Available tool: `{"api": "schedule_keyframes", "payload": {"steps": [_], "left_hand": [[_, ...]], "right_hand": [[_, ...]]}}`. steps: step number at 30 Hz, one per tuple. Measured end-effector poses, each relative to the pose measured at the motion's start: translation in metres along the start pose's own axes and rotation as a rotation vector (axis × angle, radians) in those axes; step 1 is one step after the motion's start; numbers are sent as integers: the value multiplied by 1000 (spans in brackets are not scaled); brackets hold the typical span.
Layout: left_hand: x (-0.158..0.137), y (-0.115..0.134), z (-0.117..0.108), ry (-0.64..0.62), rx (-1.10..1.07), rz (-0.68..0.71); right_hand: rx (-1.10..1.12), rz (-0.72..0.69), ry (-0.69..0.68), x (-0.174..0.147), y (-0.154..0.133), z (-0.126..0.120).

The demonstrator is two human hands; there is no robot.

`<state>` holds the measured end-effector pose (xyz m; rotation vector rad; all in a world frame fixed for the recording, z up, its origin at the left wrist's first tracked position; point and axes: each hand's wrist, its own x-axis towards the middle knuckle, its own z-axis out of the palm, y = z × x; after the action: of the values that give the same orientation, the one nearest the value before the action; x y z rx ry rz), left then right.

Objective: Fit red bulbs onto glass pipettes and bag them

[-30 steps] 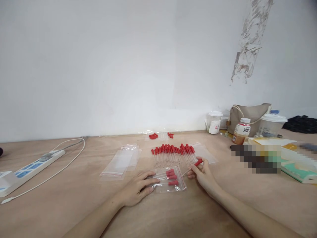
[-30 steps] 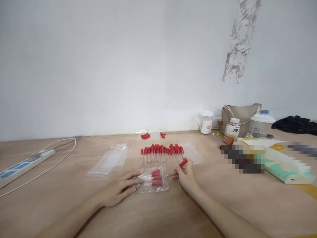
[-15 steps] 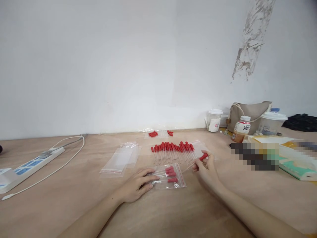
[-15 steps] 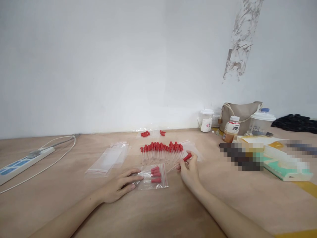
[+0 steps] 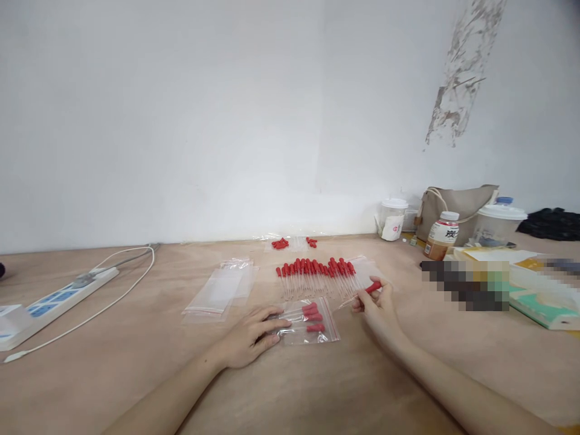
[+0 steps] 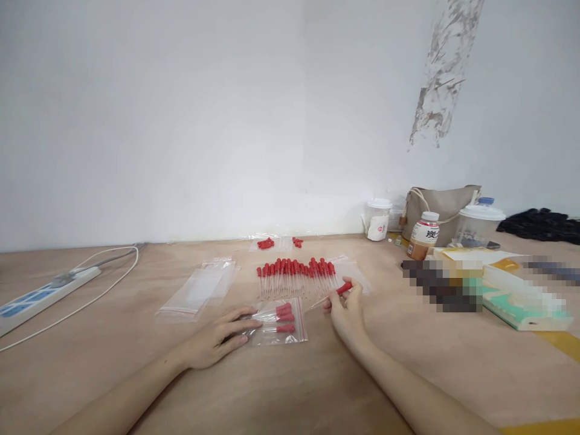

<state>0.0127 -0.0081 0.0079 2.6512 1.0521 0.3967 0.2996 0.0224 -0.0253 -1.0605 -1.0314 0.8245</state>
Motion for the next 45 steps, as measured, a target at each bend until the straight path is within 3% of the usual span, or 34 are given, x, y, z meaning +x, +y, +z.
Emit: {"api": "schedule_keyframes", "payload": {"steps": [9,14,22,28,33,35,41,45], "left_hand": [[0,-2,1,0,1,-7],[0,-2,2,-5,-2,-24],[0,-1,1,4,-9,-11],[0,-1,2,17,-11,-8],[0,-1,2,13,1,-3],[0,-1,2,17,12,-4],[0,2,1,58,15,-10],[-1,2,1,52,24,-16]], "right_hand": [[49,71,-36,-1,5,4],[126,198,-149,-12,-2,11],[120,280,-273,-18,-6,12],[84,262,-208,-9,3,7],[-325,107,-463,-7,3,1],[-409,51,-507,-9,1,2],[-321,20,-469,-13,0,15],[-255,107,-527,-16,-4,18]]}}
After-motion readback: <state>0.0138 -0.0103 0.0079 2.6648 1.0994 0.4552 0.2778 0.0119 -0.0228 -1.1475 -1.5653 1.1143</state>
